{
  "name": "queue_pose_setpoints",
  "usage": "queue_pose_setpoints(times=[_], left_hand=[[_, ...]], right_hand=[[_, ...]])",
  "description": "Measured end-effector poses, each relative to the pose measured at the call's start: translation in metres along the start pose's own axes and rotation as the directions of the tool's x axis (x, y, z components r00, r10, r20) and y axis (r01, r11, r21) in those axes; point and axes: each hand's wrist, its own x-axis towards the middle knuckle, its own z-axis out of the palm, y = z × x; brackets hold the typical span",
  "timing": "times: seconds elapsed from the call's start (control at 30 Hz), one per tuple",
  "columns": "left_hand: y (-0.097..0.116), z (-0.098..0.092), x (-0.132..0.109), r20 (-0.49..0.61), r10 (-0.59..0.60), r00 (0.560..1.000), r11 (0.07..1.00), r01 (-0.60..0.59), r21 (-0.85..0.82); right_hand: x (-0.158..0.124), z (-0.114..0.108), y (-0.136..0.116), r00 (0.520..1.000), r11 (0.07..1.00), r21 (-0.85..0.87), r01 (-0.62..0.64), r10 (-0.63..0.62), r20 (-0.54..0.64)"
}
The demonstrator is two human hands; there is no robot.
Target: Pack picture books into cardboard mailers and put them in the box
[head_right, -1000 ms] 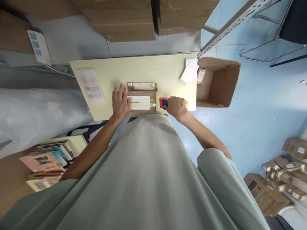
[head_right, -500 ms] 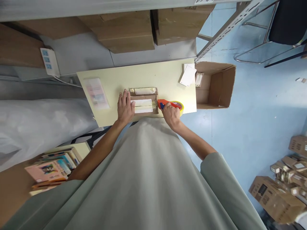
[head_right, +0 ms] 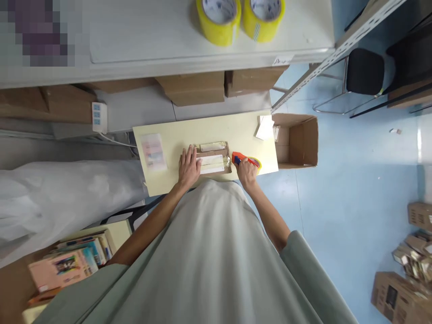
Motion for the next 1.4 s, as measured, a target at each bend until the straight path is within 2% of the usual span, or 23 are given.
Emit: queue_pose_setpoints(times=[0.1,0.23,0.33,0.4,0.5,0.57,0.63,0.7,0.77,0.87,1.0,1.1,1.3,1.4], left_hand=[[-0.002,-0.012,-0.002,-0.041,0.051,0.998,0.998,-0.052,-0.043],[0.012,-0.038,0.002,-0.196,0.171,0.966,0.975,-0.195,-0.108],[0.039,-0.07,0.013,-0.324,0.303,0.896,0.93,-0.353,-0.105],[0.06,-0.097,0.023,-0.397,0.4,0.826,0.884,-0.462,-0.071],[0.087,-0.139,0.042,-0.502,0.507,0.7,0.808,-0.589,-0.004],[0.1,-0.165,0.056,-0.56,0.553,0.617,0.76,-0.649,0.036],[0.106,-0.188,0.072,-0.602,0.563,0.566,0.738,-0.672,0.058],[0.106,-0.205,0.088,-0.637,0.542,0.547,0.744,-0.666,0.061],[0.101,-0.217,0.103,-0.664,0.507,0.549,0.763,-0.644,0.05],[0.091,-0.226,0.115,-0.67,0.471,0.573,0.784,-0.621,0.02],[0.077,-0.222,0.11,-0.643,0.469,0.606,0.795,-0.607,0.008],[0.069,-0.212,0.098,-0.612,0.451,0.65,0.821,-0.571,-0.001],[0.054,-0.187,0.08,-0.542,0.386,0.746,0.876,-0.48,-0.038],[0.051,-0.177,0.074,-0.519,0.357,0.777,0.891,-0.45,-0.06]], right_hand=[[-0.008,-0.028,0.001,0.996,1.0,0.006,-0.025,0.025,-0.091],[-0.016,-0.083,-0.01,0.978,0.998,0.057,-0.012,0.024,-0.209],[-0.023,-0.13,-0.03,0.955,0.992,0.083,0.098,-0.07,-0.29],[-0.028,-0.161,-0.049,0.919,0.975,0.08,0.207,-0.166,-0.358],[-0.028,-0.2,-0.081,0.828,0.926,0.068,0.372,-0.298,-0.474],[-0.022,-0.22,-0.104,0.738,0.877,0.039,0.479,-0.378,-0.559],[-0.009,-0.237,-0.127,0.627,0.815,-0.009,0.579,-0.452,-0.634],[0.009,-0.251,-0.148,0.514,0.75,-0.074,0.657,-0.518,-0.683],[0.027,-0.263,-0.168,0.438,0.708,-0.139,0.692,-0.565,-0.699],[0.05,-0.274,-0.192,0.397,0.687,-0.203,0.698,-0.607,-0.689],[0.068,-0.278,-0.212,0.419,0.699,-0.235,0.675,-0.626,-0.658],[0.078,-0.274,-0.221,0.441,0.718,-0.236,0.655,-0.616,-0.652],[0.101,-0.263,-0.227,0.494,0.749,-0.202,0.632,-0.59,-0.639],[0.113,-0.255,-0.226,0.494,0.733,-0.161,0.661,-0.587,-0.642]])
